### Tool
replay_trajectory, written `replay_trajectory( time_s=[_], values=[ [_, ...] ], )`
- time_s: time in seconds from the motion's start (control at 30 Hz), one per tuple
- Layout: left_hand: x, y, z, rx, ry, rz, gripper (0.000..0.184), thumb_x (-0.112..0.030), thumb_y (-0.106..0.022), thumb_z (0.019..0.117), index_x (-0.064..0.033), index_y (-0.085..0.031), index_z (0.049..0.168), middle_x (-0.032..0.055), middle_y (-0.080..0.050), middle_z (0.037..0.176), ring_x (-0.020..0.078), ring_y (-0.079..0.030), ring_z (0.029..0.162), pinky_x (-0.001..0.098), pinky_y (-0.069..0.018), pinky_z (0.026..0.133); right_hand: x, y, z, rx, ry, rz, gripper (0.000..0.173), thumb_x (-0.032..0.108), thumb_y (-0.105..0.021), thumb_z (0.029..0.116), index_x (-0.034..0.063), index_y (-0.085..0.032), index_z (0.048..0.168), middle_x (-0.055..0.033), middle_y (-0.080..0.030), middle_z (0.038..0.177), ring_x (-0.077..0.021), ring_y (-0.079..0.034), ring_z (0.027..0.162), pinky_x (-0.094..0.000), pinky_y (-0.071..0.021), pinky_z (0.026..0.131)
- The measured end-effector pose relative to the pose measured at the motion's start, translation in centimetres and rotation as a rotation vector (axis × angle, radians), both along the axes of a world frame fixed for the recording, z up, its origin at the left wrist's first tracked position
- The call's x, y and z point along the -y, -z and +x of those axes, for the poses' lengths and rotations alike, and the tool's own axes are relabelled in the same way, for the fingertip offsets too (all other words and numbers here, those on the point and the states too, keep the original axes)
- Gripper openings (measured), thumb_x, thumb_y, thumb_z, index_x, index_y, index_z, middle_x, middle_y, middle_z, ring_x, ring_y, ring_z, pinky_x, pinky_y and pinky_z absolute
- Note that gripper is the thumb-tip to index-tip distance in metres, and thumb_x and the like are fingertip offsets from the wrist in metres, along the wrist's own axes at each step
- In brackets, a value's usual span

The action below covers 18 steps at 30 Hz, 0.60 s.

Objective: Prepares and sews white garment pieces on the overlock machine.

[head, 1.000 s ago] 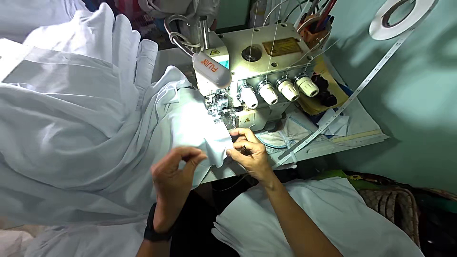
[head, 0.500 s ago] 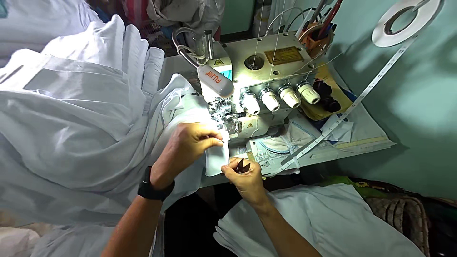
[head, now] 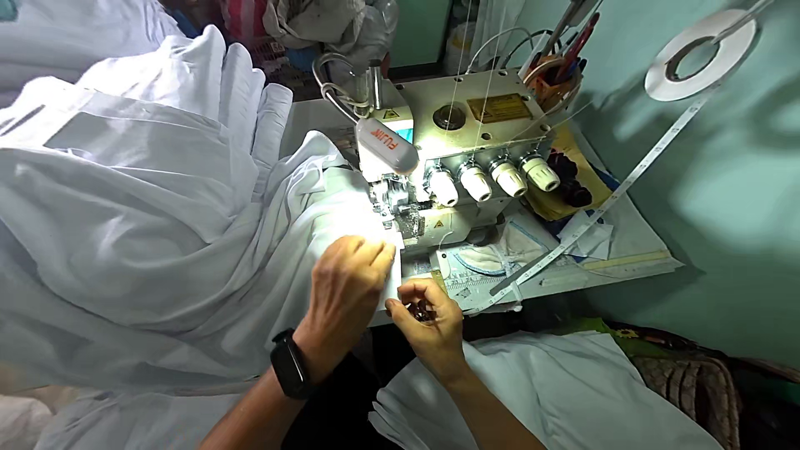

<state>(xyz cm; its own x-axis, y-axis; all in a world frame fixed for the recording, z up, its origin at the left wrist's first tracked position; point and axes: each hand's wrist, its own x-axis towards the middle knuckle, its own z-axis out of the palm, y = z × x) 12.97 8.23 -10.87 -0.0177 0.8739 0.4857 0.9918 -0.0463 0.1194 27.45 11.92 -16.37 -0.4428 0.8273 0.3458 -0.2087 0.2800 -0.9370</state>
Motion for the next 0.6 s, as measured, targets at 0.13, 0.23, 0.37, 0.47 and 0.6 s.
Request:
replay_trajectory(
  time_s=[0.13,0.23,0.37,0.47,0.6],
  values=[
    [0.3,1.1,-0.9,0.151,-0.019,-0.03,0.032,-0.017,-0.049,0.1011,-0.0039,-0.076,0.115,0.0111,-0.074,0.12,0.028,-0.069,0.117,0.0514,-0.0499,0.102,-1.7,0.1,-1.5,0.016,0.033,0.117,0.01,-0.003,-0.066,0.0831,-0.0097,-0.069,0.091,-0.0054,-0.07,0.078,0.0051,-0.059,0.066,-0.0093,-0.049,0.062],
    [-0.7,1.3,-3.1,0.309,0.019,-0.081,0.037,-0.022,-0.049,0.0997,-0.0009,-0.071,0.12,0.0134,-0.068,0.133,0.0319,-0.061,0.13,0.0621,-0.0386,0.111,-3.7,0.0,-2.9,0.032,0.088,0.162,0.01,-0.001,-0.066,0.086,-0.0073,-0.074,0.088,-0.0046,-0.071,0.074,0.0026,-0.063,0.064,-0.0133,-0.0537,0.061],
    [-2.6,1.2,-5.7,0.354,0.034,-0.113,0.04,-0.023,-0.052,0.0978,-0.0007,-0.07,0.125,0.0154,-0.066,0.136,0.0352,-0.056,0.135,0.0661,-0.0328,0.114,-5.2,0.2,-4.0,0.183,0.263,0.356,0.014,0.008,-0.069,0.0844,-0.0003,-0.079,0.087,-0.004,-0.068,0.064,-0.0023,-0.057,0.053,-0.0201,-0.046,0.052],
    [-4.6,1.4,-7.3,0.376,0.024,-0.096,0.037,-0.024,-0.055,0.098,-0.0022,-0.072,0.123,0.0149,-0.066,0.137,0.0343,-0.056,0.135,0.0662,-0.0306,0.115,-4.2,0.6,-3.4,0.122,0.195,0.334,0.013,0.004,-0.066,0.0879,-0.0056,-0.076,0.087,-0.0053,-0.069,0.07,0.0033,-0.056,0.058,-0.0121,-0.0469,0.056],
    [-7.1,0.6,-9.2,0.444,-0.07,-0.121,0.035,-0.022,-0.06,0.0985,-0.0009,-0.069,0.125,0.018,-0.064,0.138,0.0373,-0.055,0.135,0.0643,-0.0314,0.114,-1.2,5.3,-2.3,0.122,0.063,0.248,0.016,0.002,-0.061,0.0929,-0.0089,-0.071,0.085,-0.0074,-0.066,0.068,0.001,-0.058,0.058,-0.0123,-0.0493,0.057]
  ],
)
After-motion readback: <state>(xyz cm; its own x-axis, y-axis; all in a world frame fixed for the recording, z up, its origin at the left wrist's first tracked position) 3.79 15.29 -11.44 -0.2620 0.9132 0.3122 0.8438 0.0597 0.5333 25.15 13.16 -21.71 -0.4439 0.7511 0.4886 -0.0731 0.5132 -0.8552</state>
